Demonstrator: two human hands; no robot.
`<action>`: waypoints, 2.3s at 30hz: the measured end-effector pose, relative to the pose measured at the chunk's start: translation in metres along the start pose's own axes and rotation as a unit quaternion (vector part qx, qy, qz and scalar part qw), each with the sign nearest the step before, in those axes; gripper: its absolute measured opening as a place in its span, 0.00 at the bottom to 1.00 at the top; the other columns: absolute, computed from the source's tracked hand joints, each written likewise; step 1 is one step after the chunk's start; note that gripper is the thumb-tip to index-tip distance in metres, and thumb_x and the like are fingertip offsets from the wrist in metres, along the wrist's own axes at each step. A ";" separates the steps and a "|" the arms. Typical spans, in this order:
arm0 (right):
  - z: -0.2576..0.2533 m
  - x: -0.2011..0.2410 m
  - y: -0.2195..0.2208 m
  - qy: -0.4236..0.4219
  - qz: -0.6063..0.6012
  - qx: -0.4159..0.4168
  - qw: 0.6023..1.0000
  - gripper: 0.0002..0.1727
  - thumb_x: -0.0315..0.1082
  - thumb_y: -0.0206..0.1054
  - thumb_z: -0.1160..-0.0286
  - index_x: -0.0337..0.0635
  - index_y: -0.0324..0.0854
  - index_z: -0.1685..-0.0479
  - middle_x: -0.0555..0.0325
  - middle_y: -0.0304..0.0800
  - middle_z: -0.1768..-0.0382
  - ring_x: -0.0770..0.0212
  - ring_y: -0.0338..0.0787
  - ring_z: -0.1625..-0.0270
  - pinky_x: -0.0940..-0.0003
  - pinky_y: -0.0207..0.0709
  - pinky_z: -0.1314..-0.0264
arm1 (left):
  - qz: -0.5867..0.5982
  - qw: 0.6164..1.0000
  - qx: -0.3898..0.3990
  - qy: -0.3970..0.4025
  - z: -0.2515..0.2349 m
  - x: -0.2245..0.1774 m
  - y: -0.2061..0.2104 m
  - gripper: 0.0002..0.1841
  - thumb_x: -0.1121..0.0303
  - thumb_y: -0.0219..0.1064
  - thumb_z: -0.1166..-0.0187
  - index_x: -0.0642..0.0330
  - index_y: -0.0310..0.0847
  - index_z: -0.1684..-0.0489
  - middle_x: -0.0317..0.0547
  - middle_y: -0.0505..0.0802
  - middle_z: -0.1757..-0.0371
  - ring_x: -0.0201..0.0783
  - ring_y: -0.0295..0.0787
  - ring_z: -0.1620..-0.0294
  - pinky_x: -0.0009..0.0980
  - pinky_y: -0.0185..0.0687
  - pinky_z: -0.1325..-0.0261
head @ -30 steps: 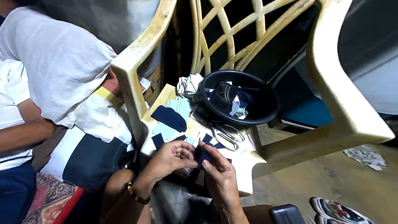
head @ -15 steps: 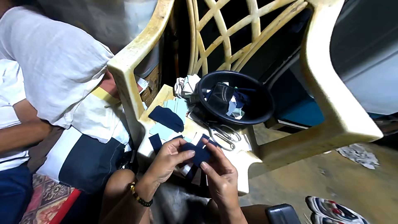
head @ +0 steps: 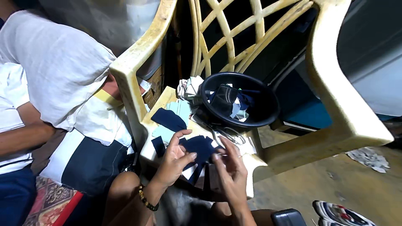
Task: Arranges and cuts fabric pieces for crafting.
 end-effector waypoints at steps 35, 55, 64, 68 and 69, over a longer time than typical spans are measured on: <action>-0.080 -0.029 -0.012 0.265 0.468 0.264 0.801 0.22 0.25 0.62 0.19 0.26 0.74 0.28 0.25 0.72 0.25 0.30 0.84 0.31 0.39 0.77 0.31 | 0.035 0.994 -0.099 -0.027 -0.013 -0.013 -0.025 0.29 0.91 0.57 0.30 0.64 0.59 0.27 0.49 0.92 0.47 0.38 0.94 0.50 0.34 0.91 0.44; -0.084 -0.032 -0.013 0.169 0.528 0.248 0.794 0.21 0.30 0.67 0.23 0.19 0.78 0.39 0.23 0.85 0.42 0.25 0.80 0.30 0.35 0.71 0.30 | 0.059 0.996 -0.048 -0.050 -0.015 -0.015 -0.028 0.20 0.81 0.46 0.15 0.68 0.65 0.26 0.46 0.91 0.46 0.36 0.92 0.45 0.38 0.87 0.36; -0.057 0.009 -0.046 0.124 0.401 0.177 0.890 0.20 0.33 0.70 0.22 0.23 0.82 0.41 0.25 0.88 0.52 0.25 0.88 0.46 0.27 0.74 0.39 | -0.047 0.996 -0.077 0.024 -0.012 -0.022 -0.028 0.10 0.84 0.59 0.20 0.59 0.66 0.51 0.35 0.86 0.56 0.25 0.87 0.53 0.27 0.85 0.44; -0.019 0.022 -0.071 0.058 0.298 0.098 0.948 0.26 0.45 0.69 0.33 0.28 0.84 0.49 0.54 0.80 0.73 0.62 0.76 0.73 0.59 0.72 0.69 | -0.075 0.994 -0.046 0.070 -0.006 -0.031 -0.029 0.12 0.86 0.63 0.26 0.57 0.87 0.66 0.27 0.92 0.63 0.21 0.88 0.56 0.22 0.85 0.45; -0.009 0.025 -0.074 0.073 0.244 0.089 0.963 0.28 0.47 0.72 0.38 0.29 0.83 0.50 0.64 0.77 0.73 0.75 0.71 0.73 0.75 0.68 0.71 | -0.072 0.995 -0.037 0.060 -0.005 -0.033 -0.028 0.12 0.86 0.63 0.26 0.59 0.90 0.65 0.29 0.94 0.61 0.22 0.90 0.55 0.23 0.86 0.44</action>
Point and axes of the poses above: each hand's wrist, its own z-axis away from the middle knuckle, its own y-axis out of the palm, x = y × z, the point moved 4 cm from there along -z, towards the middle knuckle
